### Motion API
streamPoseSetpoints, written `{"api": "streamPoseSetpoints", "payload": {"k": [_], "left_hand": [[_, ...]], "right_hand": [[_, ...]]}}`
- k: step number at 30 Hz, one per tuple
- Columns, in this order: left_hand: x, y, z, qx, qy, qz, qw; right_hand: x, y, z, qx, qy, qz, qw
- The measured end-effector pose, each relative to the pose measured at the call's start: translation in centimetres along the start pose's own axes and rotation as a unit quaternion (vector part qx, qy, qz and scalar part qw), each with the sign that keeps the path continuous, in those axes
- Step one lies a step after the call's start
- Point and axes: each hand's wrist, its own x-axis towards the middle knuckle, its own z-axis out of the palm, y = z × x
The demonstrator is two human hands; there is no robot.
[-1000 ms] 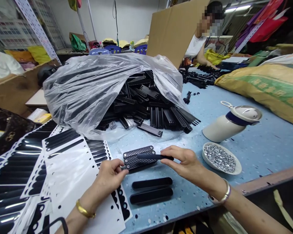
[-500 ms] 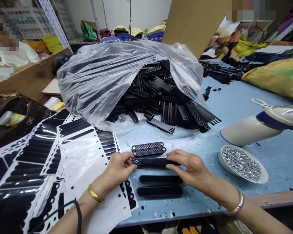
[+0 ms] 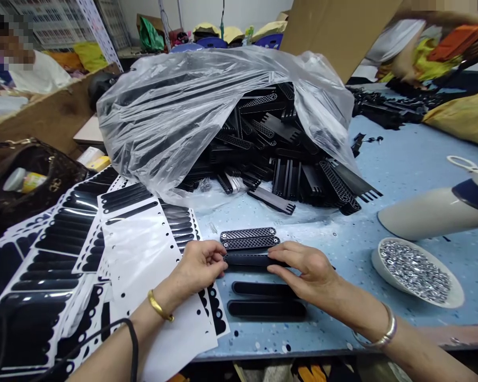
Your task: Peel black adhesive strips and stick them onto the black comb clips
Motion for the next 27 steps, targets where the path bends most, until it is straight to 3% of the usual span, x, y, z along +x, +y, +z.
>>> {"api": "streamPoseSetpoints", "payload": {"k": [9, 17, 27], "left_hand": [[0.01, 0.19, 0.08, -0.011, 0.003, -0.006, 1.0], [0.25, -0.67, -0.18, -0.005, -0.011, 0.014, 1.0], [0.03, 0.14, -0.07, 0.002, -0.004, 0.011, 1.0]], "right_hand": [[0.23, -0.03, -0.04, -0.033, -0.044, 0.007, 0.998], [0.63, -0.34, -0.21, -0.038, -0.05, 0.006, 0.998], [0.66, -0.44, -0.48, -0.036, -0.051, 0.005, 0.998]]}}
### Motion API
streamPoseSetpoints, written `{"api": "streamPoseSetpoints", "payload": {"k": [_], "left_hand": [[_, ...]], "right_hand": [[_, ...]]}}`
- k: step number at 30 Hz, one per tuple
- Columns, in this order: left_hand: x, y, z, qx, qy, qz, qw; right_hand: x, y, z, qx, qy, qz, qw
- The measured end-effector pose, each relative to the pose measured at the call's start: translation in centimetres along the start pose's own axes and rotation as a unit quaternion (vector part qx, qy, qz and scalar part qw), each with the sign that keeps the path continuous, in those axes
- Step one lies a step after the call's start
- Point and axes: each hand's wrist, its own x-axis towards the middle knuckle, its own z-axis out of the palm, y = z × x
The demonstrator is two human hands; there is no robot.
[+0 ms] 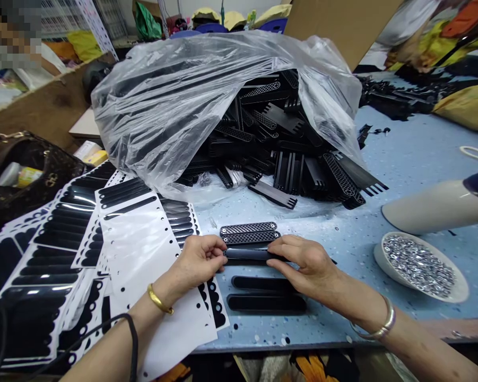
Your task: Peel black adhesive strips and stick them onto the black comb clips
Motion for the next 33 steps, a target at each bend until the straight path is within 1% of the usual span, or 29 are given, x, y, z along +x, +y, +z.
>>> {"api": "streamPoseSetpoints", "payload": {"k": [5, 10, 17, 27, 33], "left_hand": [[0.01, 0.18, 0.02, -0.007, 0.005, -0.007, 1.0], [0.08, 0.12, 0.04, -0.011, 0.003, -0.006, 1.0], [0.1, -0.05, 0.01, -0.008, -0.002, 0.006, 1.0], [-0.01, -0.12, -0.05, 0.0, 0.001, 0.016, 1.0], [0.06, -0.23, -0.07, -0.002, 0.002, 0.022, 1.0]], "right_hand": [[0.0, 0.1, -0.16, 0.037, 0.022, 0.01, 0.999], [-0.07, 0.14, 0.09, 0.036, 0.038, -0.005, 0.999], [-0.02, 0.01, 0.12, 0.013, 0.018, -0.001, 1.0], [-0.11, -0.04, 0.32, -0.023, 0.007, -0.001, 1.0], [0.03, 0.0, 0.32, -0.044, -0.002, -0.013, 0.999]]}}
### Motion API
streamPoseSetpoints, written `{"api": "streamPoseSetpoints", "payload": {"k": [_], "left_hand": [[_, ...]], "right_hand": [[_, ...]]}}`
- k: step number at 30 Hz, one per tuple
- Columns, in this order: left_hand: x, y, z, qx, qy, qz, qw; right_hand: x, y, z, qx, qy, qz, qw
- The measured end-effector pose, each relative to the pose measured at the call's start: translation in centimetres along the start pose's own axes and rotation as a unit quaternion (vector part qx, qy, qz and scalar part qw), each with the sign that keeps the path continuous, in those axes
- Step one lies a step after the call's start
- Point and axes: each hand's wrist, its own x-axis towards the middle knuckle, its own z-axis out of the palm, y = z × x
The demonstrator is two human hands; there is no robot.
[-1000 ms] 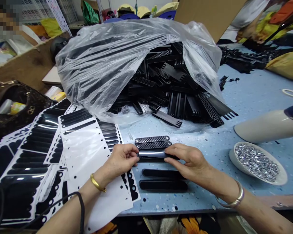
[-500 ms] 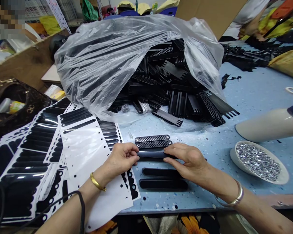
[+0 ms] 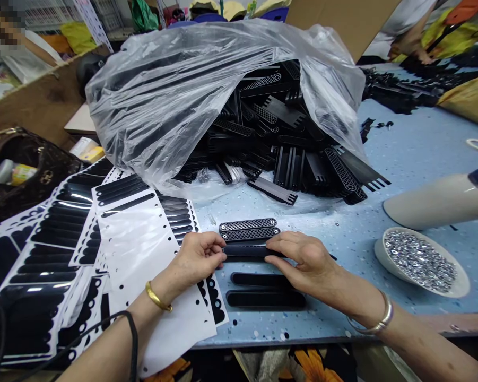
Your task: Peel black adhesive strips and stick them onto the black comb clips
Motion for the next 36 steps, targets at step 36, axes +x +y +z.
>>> {"api": "streamPoseSetpoints", "payload": {"k": [36], "left_hand": [[0.1, 0.8, 0.6, -0.037, 0.041, -0.06, 0.997]], "right_hand": [[-0.7, 1.2, 0.4, 0.135, 0.009, 0.035, 0.99]]}}
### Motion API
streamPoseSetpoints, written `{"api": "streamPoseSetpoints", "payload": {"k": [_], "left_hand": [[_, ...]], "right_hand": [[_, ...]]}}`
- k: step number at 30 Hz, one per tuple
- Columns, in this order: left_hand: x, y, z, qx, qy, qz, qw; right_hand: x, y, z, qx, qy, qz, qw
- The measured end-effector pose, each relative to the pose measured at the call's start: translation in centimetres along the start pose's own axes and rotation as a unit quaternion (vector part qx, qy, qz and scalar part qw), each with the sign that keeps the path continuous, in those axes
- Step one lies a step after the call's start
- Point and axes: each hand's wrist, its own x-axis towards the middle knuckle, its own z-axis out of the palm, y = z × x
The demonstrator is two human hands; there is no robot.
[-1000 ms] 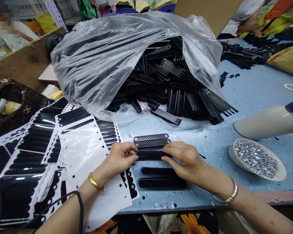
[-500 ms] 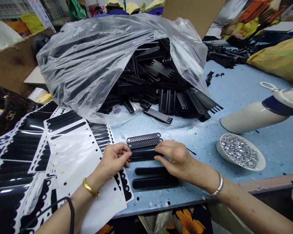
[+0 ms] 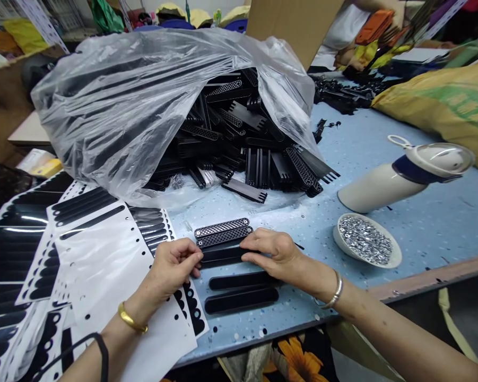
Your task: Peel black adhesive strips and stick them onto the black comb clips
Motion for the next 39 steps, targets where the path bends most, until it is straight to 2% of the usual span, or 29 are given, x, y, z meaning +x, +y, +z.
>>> {"api": "streamPoseSetpoints", "payload": {"k": [10, 15, 19, 25, 30, 35, 39], "left_hand": [[0.2, -0.2, 0.0, 0.01, -0.003, 0.007, 1.0], [0.3, -0.2, 0.0, 0.018, -0.011, 0.009, 1.0], [0.1, -0.2, -0.2, 0.031, -0.019, 0.007, 0.999], [-0.2, -0.4, -0.7, 0.121, -0.046, 0.071, 0.989], [0.0, -0.1, -0.6, 0.083, -0.07, 0.045, 0.993], [-0.1, 0.3, -0.4, 0.054, -0.064, 0.03, 0.996], [0.0, 0.1, -0.3, 0.037, -0.054, 0.02, 0.998]], "right_hand": [[-0.1, 0.2, 0.0, 0.006, -0.007, -0.005, 1.0], [0.0, 0.0, -0.1, 0.03, 0.003, 0.018, 0.999], [-0.4, -0.4, 0.2, 0.012, 0.007, 0.001, 1.0], [-0.7, -1.0, 0.7, -0.032, 0.027, -0.027, 0.999], [-0.1, -1.0, 0.2, -0.052, -0.008, -0.009, 0.999], [0.6, -0.6, -0.6, 0.011, -0.046, 0.039, 0.998], [0.5, -0.7, -0.4, 0.099, -0.019, 0.075, 0.992]]}}
